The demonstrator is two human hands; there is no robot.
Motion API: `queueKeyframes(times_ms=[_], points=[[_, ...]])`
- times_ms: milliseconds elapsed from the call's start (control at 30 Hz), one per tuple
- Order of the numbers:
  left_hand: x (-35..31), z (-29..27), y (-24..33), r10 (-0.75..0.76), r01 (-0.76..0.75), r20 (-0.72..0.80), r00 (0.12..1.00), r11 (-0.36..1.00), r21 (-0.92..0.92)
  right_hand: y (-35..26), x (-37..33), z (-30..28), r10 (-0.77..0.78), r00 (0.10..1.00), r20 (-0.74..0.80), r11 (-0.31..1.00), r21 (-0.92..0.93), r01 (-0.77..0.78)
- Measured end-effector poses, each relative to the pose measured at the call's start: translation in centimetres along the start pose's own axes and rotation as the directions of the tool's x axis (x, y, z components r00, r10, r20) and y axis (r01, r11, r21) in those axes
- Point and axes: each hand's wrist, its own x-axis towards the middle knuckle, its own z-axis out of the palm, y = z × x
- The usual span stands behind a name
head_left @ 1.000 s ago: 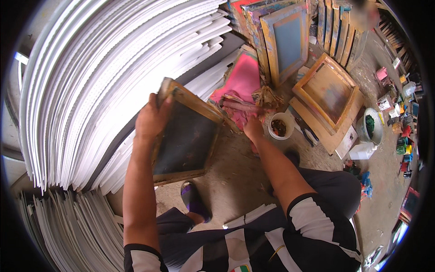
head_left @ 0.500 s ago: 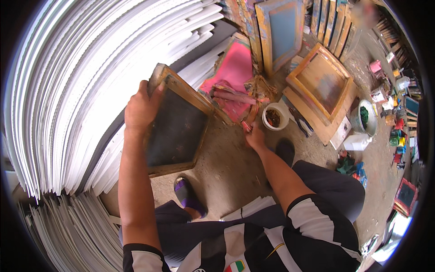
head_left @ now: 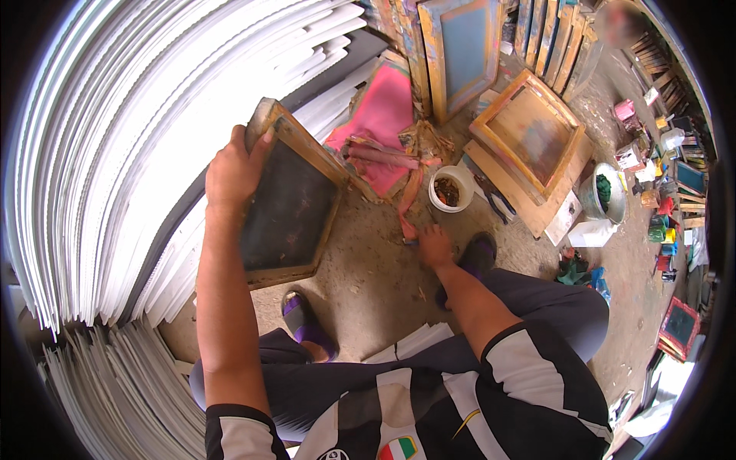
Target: The person sits on the floor and uses a small metal tool to scrape and pry at the edges of a wooden frame. They work on removing old material from the frame's corners and sides, occasionally turning the frame to access different areas.
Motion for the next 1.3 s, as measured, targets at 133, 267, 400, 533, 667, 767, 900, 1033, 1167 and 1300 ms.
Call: queueKeyframes(times_ms=[133,267,400,533,667,767,900,1033,1167,1300], points=[[0.4,0.2,0.0,-0.012,0.012,0.011,1.0,1.0,0.006,0.0,0.6,1.7,0.002,0.988,0.156,0.997,-0.072,0.009],[0.8,0.0,-1.4,-0.04,0.04,0.018,0.999,0.999,-0.009,-0.8,0.1,0.2,0.221,0.963,-0.152,0.975,0.033,-0.218],[1.2,0.2,-1.5,-0.053,0.053,0.016,0.998,0.999,-0.007,-0.4,4.3,0.8,0.119,0.976,-0.183,0.974,0.21,-0.08],[1.4,0.2,-1.9,-0.075,0.074,0.012,0.997,0.997,0.019,-4.1,11.6,-4.2,-0.037,0.931,-0.362,0.914,0.365,0.179],[1.3,0.1,-1.4,-0.065,0.065,0.024,0.998,0.998,-0.003,-4.1,19.1,-4.9,0.079,0.89,-0.449,0.955,0.291,0.062],[1.1,0.2,-1.2,-0.054,0.054,0.003,0.999,0.998,-0.018,-2.8,21.9,-3.6,0.093,0.945,-0.312,0.99,0.131,-0.054],[1.0,0.1,-1.0,-0.049,0.049,0.003,0.999,0.999,-0.006,-2.4,23.0,-2.9,-0.044,0.98,-0.196,0.997,-0.074,0.03],[1.2,0.1,-0.8,-0.037,0.037,0.017,0.999,0.999,0.016,-2.8,22.2,-3.7,-0.009,0.971,-0.24,0.999,-0.041,-0.001],[0.5,0.1,-1.3,-0.022,0.023,-0.029,0.999,0.999,0.025,-8.0,17.0,-10.4,0.2,0.978,-0.057,0.954,0.24,-0.181],[0.7,0.4,0.1,-0.003,0.004,-0.023,1.0,1.0,0.029,-8.3,10.4,-2.9,0.463,0.886,0.026,0.715,0.58,-0.39]])
